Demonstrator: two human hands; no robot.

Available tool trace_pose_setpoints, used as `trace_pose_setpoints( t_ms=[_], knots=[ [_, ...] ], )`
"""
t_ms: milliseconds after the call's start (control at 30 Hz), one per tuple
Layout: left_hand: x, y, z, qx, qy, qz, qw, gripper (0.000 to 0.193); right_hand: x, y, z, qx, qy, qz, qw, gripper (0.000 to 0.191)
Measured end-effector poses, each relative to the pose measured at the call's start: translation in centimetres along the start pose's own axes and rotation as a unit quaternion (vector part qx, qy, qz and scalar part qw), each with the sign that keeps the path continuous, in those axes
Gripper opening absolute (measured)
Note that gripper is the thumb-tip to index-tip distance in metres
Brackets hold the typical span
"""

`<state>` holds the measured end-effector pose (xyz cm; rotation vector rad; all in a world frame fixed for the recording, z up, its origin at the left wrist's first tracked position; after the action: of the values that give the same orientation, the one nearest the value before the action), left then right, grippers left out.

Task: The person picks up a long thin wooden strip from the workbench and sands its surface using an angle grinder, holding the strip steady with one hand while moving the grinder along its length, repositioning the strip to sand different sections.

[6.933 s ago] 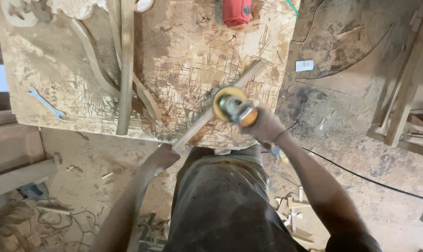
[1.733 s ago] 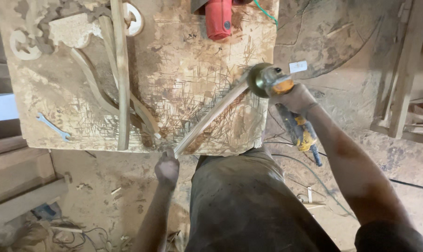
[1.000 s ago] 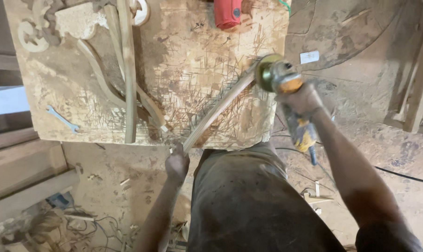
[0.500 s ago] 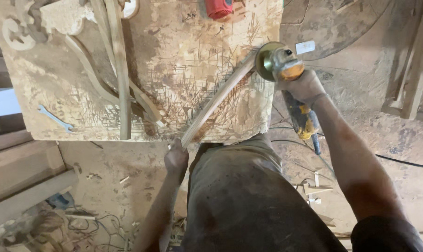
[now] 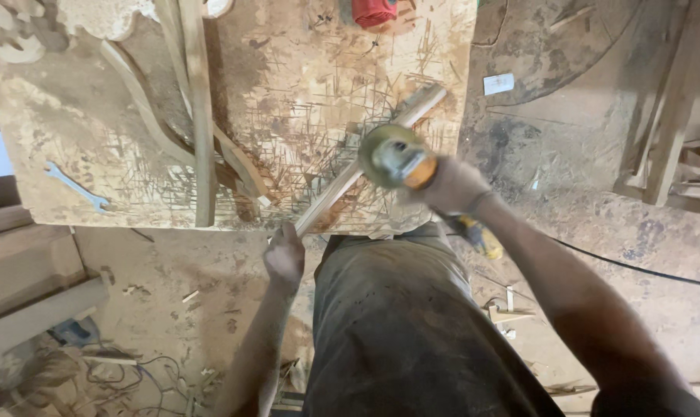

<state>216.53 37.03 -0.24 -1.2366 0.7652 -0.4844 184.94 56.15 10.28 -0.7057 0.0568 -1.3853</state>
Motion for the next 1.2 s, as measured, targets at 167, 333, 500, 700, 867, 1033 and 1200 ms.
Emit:
trace_pose_setpoints(
  t_ms=[167, 333, 500, 700, 867, 1033, 1200],
  knots=[
    [-0.3, -1.8, -0.7, -0.032, 0.057, -0.009, 0.998, 0.007, -3.4, -8.9, -2.4, -0.103, -0.024, -0.143, 0.984, 0.048],
    [-1.4, -4.5, -1.1, -0.078, 0.129, 0.021, 0.988, 0.012, -3.0, -4.2, -1.0, -0.011, 0.114, -0.056, 0.992, 0.041],
    [-1.7, -4.5, -1.4, -0.07, 0.166, 0.009, 0.984, 0.011, 3.0, 1.5, 1.0, -0.003, -0.003, 0.08, 0.997, 0.051],
    [-2.3, -4.0, -0.8, -0.099, 0.186, 0.008, 0.977, 0.009, -2.1, -3.7, -0.9, -0.001, 0.094, 0.059, 0.994, 0.053],
    [-2.6, -4.5, -0.7, -0.119, 0.188, -0.029, 0.974, 0.012, -6.3, -11.4, -2.8, -0.131, 0.088, -0.075, 0.985, 0.047],
    [-1.3, -4.3, -1.8, -0.1, 0.176, -0.029, 0.979, 0.016, -4.9, -5.0, -0.8, -0.03, 0.12, -0.073, 0.99, 0.045],
    [0.2, -1.1, -2.5, 0.003, 0.106, -0.018, 0.994, 0.007, 2.3, 3.8, 2.5, -0.036, -0.038, 0.034, 0.998, 0.055]
  ],
)
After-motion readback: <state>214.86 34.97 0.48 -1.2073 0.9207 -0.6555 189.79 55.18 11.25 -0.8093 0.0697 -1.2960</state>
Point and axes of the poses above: each hand's wrist, its own z-axis away from the middle knuckle, its own y-axis out of the palm, x = y × z, the point moved 9 cm from there along -z, towards the middle knuckle, and after that the axes turned 3 degrees about z, right-handed, at the moved point
